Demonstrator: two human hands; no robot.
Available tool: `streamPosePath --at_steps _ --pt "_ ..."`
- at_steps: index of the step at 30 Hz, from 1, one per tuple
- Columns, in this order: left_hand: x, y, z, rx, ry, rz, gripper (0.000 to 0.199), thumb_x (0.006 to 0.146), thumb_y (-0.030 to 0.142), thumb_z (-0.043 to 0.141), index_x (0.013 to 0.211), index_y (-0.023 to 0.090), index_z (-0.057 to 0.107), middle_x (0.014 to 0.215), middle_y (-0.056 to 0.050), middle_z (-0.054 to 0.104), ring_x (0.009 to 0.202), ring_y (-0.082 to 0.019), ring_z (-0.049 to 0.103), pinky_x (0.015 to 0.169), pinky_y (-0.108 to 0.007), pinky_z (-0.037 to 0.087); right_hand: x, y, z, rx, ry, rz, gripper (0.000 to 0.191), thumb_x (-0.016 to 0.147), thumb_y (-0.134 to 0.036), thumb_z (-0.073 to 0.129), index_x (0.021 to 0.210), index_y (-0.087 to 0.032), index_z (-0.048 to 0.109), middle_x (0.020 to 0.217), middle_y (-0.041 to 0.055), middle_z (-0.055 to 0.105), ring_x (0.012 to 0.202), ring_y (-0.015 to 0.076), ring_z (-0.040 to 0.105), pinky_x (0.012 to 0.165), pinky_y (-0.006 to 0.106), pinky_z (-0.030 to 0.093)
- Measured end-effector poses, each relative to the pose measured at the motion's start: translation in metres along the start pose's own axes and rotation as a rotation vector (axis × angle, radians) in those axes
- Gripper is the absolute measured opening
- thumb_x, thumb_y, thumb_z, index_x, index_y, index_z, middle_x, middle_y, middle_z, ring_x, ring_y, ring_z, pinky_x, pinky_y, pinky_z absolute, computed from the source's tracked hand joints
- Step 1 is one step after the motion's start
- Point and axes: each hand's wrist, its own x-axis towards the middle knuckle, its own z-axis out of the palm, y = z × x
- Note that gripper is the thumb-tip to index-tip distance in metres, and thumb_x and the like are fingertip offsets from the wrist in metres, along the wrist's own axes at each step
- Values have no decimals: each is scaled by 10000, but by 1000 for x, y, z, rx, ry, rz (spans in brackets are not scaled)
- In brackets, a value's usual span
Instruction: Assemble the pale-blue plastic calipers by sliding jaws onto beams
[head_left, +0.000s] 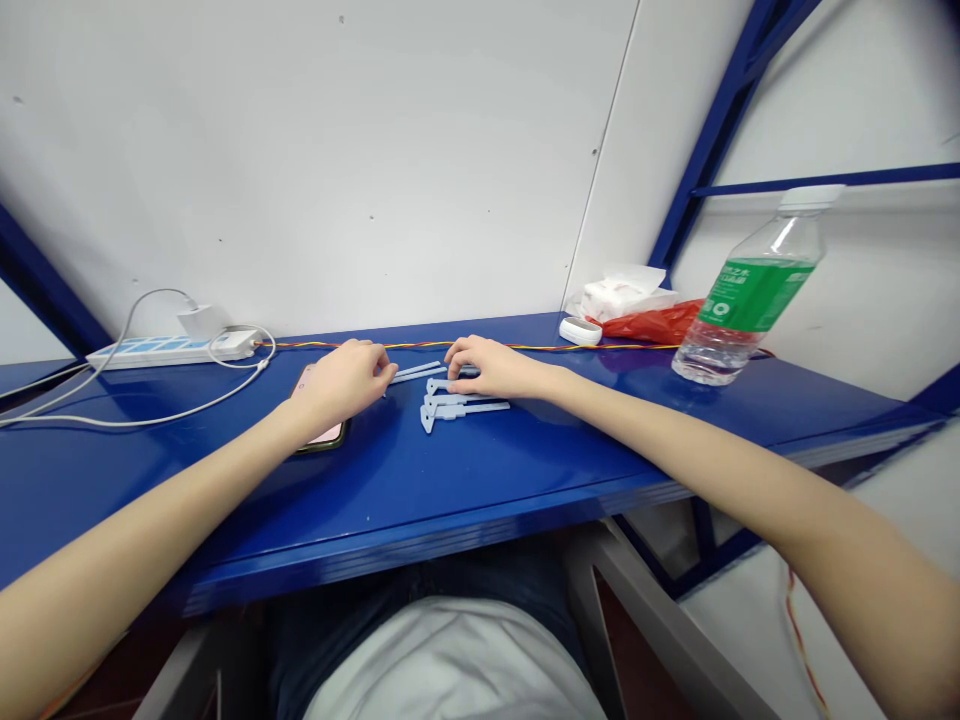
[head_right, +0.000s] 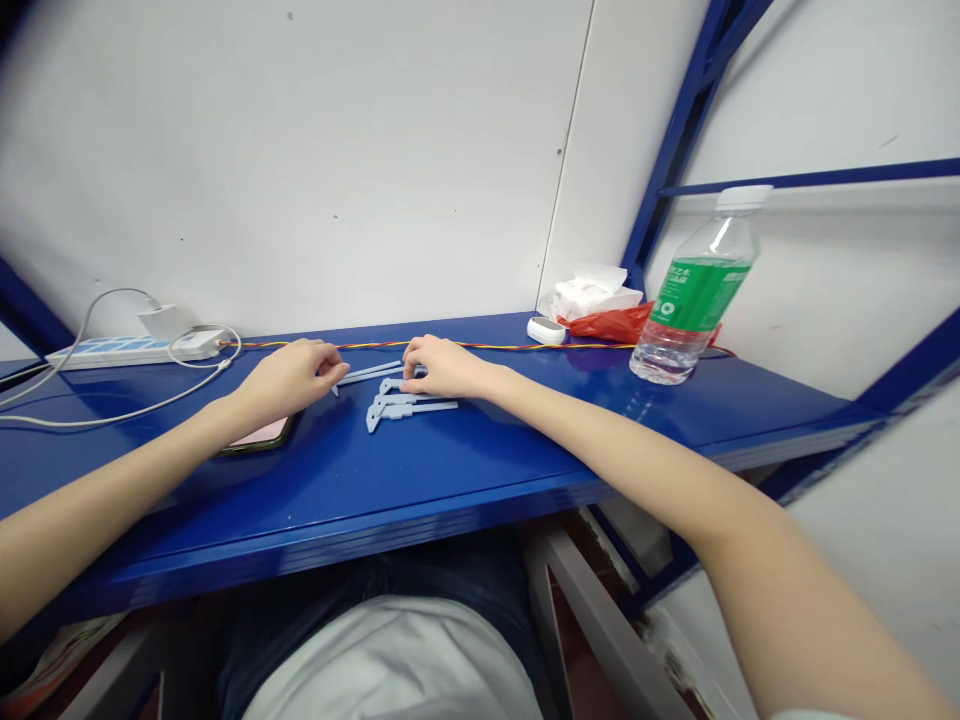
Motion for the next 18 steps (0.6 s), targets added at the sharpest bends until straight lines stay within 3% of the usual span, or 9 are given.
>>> streamPosePath --at_steps 5,8,12,18 --pt "-5 9 -3 -104 -40 8 312 829 425 396 716 201 582 821 -58 673 771 -225 593 640 -296 400 3 0 1 -65 21 13 102 775 -290 611 773 -197 655 1098 76 612 1003 240 547 879 396 412" --pt "-7 15 -5 -248 -87 -49 346 825 481 399 707 206 573 713 -18 630 644 -179 548 563 -271 347 3 -10 -1 -89 135 -36 80 752 -246 615 798 -181 631 1101 82 621 988 233 556 859 382 417" --pt "-7 22 -6 -495 -119 0 355 817 487 400 657 193 519 600 22 503 559 -128 439 534 -255 309 3 -22 -5 -97 303 -174 89 735 -213 621 811 -175 595 1062 77 633 961 212 563 845 358 404" --pt "1 13 -9 -734 -75 -77 291 778 428 455 616 187 462 552 50 385 519 -95 325 528 -244 267 2 -13 -13 -138 367 -174 75 734 -212 621 786 -186 572 1039 69 637 967 210 562 861 362 379"
